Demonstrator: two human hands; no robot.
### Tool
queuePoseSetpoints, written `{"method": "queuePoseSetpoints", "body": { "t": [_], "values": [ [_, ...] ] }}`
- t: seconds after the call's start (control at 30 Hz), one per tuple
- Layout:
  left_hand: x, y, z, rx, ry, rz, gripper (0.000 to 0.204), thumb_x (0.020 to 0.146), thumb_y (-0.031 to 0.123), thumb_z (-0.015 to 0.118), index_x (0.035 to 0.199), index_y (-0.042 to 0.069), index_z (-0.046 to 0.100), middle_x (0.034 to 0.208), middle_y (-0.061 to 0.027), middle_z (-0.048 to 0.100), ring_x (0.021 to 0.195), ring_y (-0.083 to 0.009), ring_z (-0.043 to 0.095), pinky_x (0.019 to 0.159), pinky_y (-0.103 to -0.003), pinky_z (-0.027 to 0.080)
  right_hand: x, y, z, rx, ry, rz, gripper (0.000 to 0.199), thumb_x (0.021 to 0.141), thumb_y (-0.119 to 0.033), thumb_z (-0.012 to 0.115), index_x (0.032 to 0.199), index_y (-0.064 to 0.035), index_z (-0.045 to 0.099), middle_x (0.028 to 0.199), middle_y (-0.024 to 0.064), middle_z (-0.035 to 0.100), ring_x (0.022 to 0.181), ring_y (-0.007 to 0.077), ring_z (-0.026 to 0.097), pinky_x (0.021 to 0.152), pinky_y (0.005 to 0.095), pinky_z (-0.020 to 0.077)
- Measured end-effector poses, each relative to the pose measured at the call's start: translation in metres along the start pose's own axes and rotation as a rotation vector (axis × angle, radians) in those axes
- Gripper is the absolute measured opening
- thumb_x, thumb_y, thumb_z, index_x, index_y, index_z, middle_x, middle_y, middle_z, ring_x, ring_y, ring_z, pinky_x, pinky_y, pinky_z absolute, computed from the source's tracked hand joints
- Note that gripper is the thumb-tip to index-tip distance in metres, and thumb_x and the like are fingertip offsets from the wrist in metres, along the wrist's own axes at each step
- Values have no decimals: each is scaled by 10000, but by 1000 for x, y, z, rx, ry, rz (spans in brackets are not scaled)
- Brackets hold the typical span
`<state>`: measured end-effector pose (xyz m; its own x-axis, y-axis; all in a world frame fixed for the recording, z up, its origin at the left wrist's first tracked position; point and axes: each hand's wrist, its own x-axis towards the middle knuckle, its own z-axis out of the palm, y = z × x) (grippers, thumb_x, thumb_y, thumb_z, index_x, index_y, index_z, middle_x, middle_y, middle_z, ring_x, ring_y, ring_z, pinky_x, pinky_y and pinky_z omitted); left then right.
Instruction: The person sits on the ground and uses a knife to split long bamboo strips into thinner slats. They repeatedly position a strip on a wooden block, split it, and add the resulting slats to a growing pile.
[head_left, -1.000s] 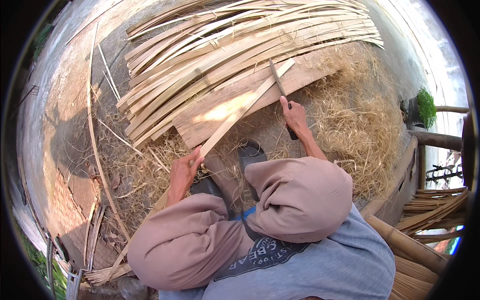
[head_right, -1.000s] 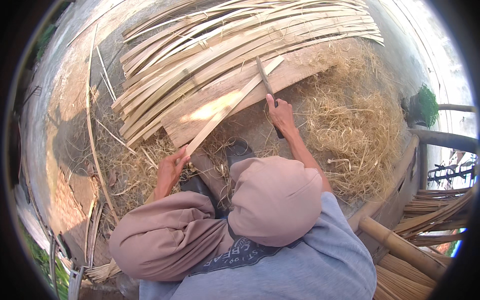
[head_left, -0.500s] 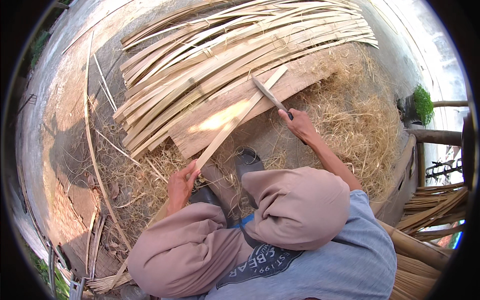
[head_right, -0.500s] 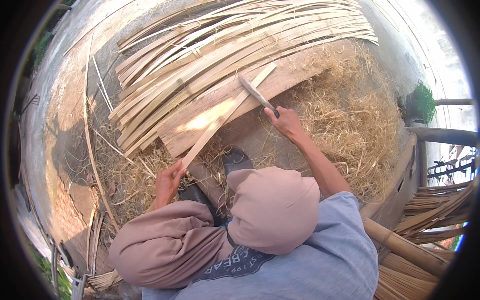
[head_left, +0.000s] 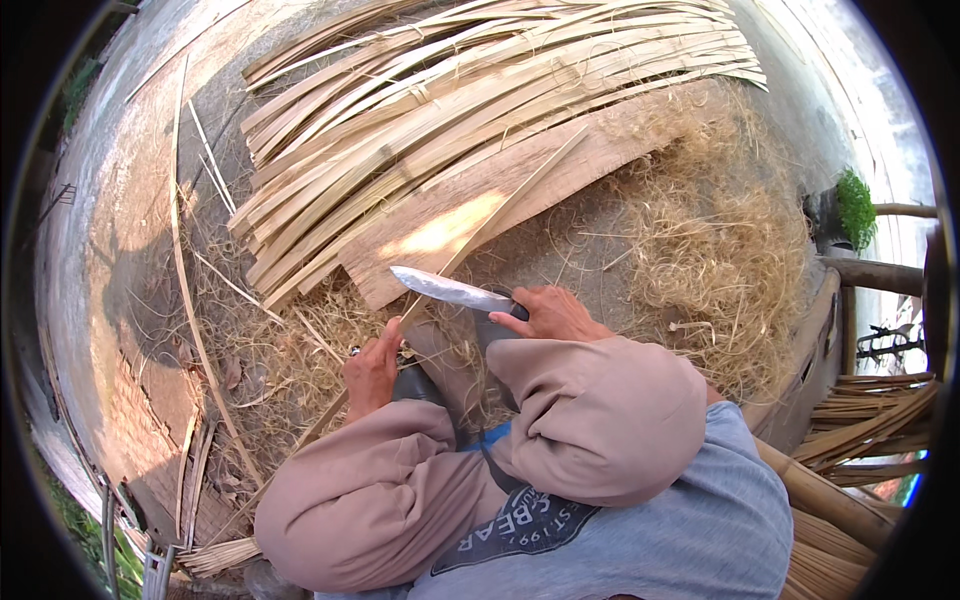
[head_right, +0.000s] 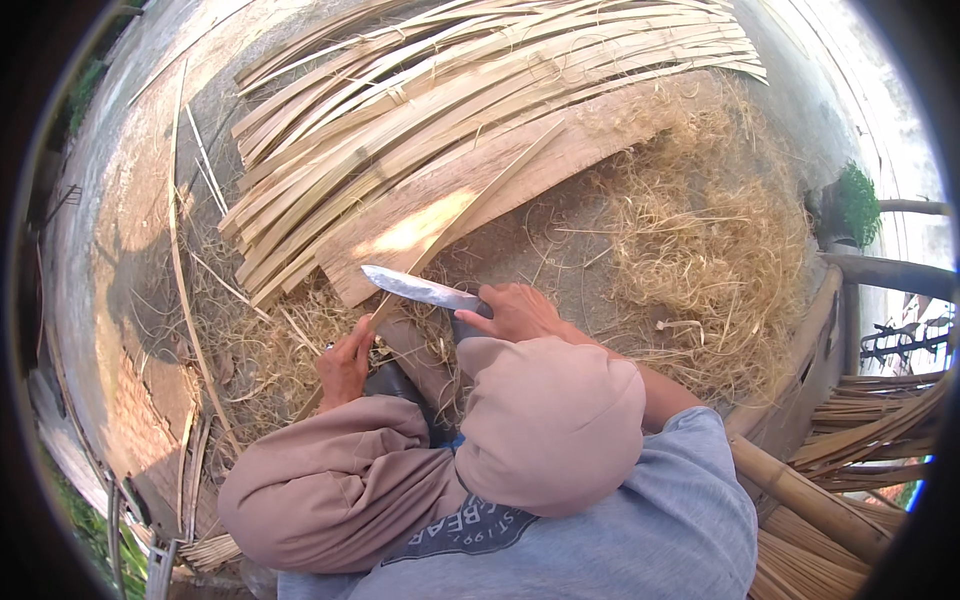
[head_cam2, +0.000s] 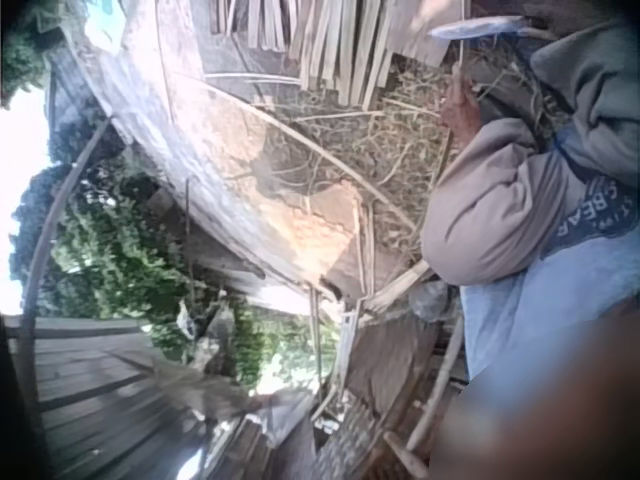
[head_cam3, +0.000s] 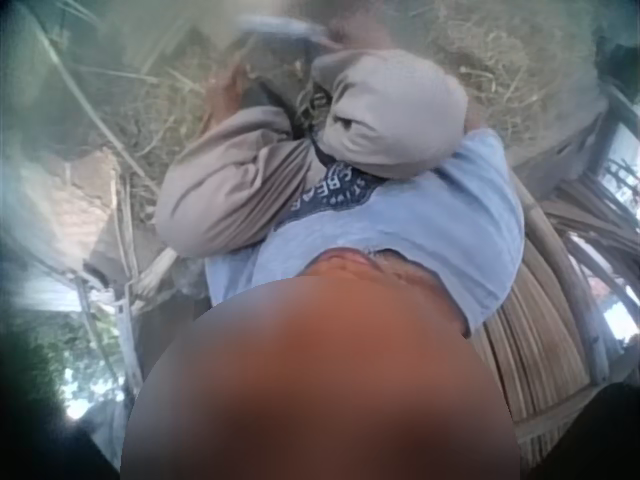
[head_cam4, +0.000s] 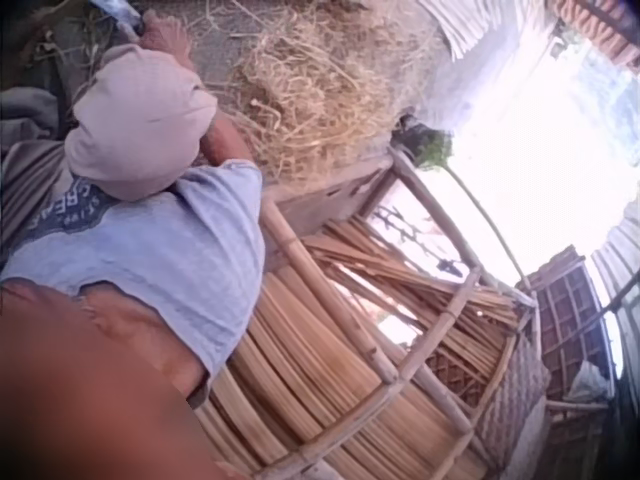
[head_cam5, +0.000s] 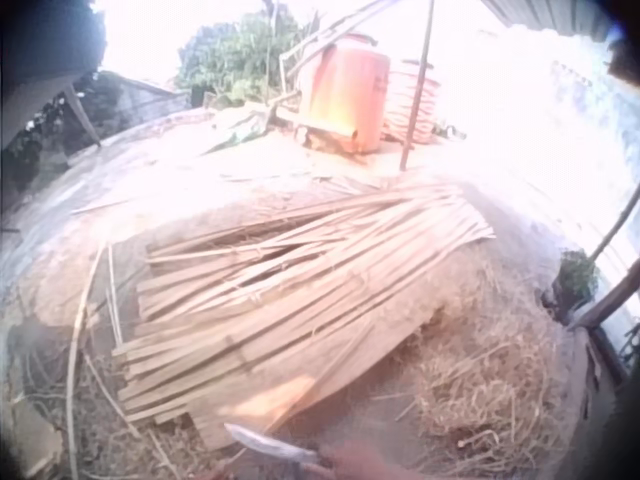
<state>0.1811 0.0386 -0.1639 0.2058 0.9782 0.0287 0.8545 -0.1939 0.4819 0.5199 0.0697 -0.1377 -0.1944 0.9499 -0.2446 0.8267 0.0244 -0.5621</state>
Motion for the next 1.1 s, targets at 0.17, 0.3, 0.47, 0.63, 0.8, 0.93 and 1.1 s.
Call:
{"method": "queuePoseSetpoints", "body": {
  "t": [0.17,0.3,0.47,0.63,0.8,0.93,1.1],
  "values": [
    [1,6,-3,28,-14,-47,336,994,262,670,1329,263,675,775,-120,669,631,-323,638,568,-427,476,42,91,-66,-41,247,285,659,955,-598,622,724,18,660,618,221,641,590,379,667,562,475,499],
    [11,11,-3,-41,-50,-37,365,995,268,665,1360,272,656,847,-129,712,682,-345,672,603,-442,495,80,183,-115,-121,546,473,757,957,-669,534,693,31,645,639,254,639,658,418,673,662,501,512],
    [19,13,-8,-39,-97,-74,401,977,377,678,1357,249,663,767,-139,695,693,-352,676,604,-460,504,70,113,-57,38,396,407,716,963,-619,570,712,47,647,642,264,634,659,431,672,654,507,508],
    [42,12,-14,-93,-239,-304,408,951,487,684,1253,219,745,804,-187,728,777,-371,707,685,-431,535,-10,7,57,182,68,54,580,954,-586,629,882,-11,652,814,213,692,741,425,684,664,508,532],
    [37,-18,1,-456,-359,-356,485,968,516,658,1193,100,763,1014,-181,772,874,-245,727,798,-366,541,-2,35,54,83,259,79,561,953,-590,632,843,-39,636,759,185,657,708,388,673,626,491,506],
    [51,-6,-7,-504,-482,-456,566,974,540,647,1176,22,751,1096,-135,778,912,-142,671,829,-336,524,54,155,-40,195,607,528,669,1002,-590,558,689,1,591,568,164,555,533,277,563,551,449,448],
    [53,-16,6,-558,-472,-411,560,972,546,653,1204,45,748,1059,-95,780,893,-132,632,821,-315,509,45,127,-60,189,416,422,657,989,-592,584,721,7,598,590,180,591,588,319,629,586,445,488]
  ]
}}
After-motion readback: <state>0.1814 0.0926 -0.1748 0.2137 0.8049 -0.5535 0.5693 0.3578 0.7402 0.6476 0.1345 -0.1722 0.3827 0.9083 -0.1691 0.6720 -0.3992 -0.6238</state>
